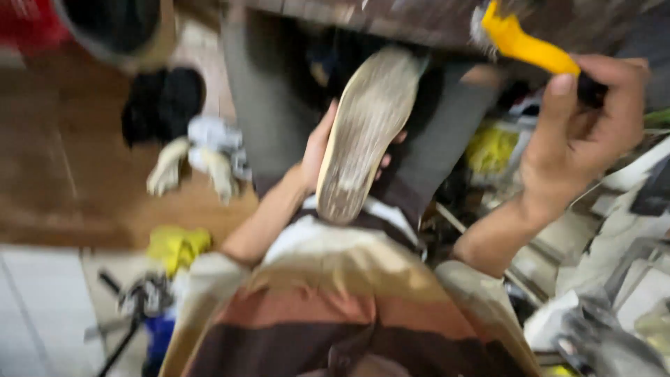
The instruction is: Cleaning the sole of a shoe using a brush and soapy water at a workbench.
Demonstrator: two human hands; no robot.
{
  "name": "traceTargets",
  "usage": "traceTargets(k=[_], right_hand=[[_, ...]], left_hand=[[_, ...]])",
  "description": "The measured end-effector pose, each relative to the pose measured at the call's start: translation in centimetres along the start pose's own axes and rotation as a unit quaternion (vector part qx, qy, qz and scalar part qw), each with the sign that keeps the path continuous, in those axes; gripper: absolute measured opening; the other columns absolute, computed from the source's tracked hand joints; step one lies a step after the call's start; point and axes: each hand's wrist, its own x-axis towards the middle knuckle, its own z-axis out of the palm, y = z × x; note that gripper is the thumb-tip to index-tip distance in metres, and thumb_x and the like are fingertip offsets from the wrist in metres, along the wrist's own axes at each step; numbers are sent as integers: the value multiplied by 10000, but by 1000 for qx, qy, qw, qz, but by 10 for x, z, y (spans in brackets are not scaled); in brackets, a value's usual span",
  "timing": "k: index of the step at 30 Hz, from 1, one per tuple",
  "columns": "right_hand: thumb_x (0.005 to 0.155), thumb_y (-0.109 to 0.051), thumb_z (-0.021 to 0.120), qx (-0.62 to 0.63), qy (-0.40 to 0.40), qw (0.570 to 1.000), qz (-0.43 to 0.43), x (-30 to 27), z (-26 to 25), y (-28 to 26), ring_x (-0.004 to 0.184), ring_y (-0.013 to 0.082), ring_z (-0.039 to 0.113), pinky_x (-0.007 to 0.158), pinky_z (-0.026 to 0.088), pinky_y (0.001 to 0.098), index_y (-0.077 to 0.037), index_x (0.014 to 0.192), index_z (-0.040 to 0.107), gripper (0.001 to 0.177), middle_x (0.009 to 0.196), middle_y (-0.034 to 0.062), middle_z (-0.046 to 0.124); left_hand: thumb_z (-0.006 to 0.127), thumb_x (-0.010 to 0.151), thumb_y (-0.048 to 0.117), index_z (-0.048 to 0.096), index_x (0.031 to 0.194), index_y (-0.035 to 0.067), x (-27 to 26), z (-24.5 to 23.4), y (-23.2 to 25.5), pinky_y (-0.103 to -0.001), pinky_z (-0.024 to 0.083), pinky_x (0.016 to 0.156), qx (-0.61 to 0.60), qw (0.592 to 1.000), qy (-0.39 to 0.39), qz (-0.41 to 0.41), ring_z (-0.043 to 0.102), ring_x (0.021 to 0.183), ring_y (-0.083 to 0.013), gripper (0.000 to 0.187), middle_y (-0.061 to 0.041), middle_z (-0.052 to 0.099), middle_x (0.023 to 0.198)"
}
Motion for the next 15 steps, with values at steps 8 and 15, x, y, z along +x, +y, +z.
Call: traceTargets(k=[8,15], right_hand=[[949,-428,680,-104,-176,978,30,-74,69,-17,1005,410,413,964,289,518,12,713,526,522,887,151,369],[854,0,804,-84,-184,978,-51,-99,85,48,1021,336,504,862,386,450,44,1084,318,540,1149,258,587]], left_hand=[[482,862,554,495,1279,-69,11,-19,0,-447,426,1114,41,997,-27,61,550,1202,-381,749,-317,544,1250],[560,752,539,571,1119,-38,11,-13,1,-403,561,750,118,987,104,38,659,833,-315,683,-241,644,1019]])
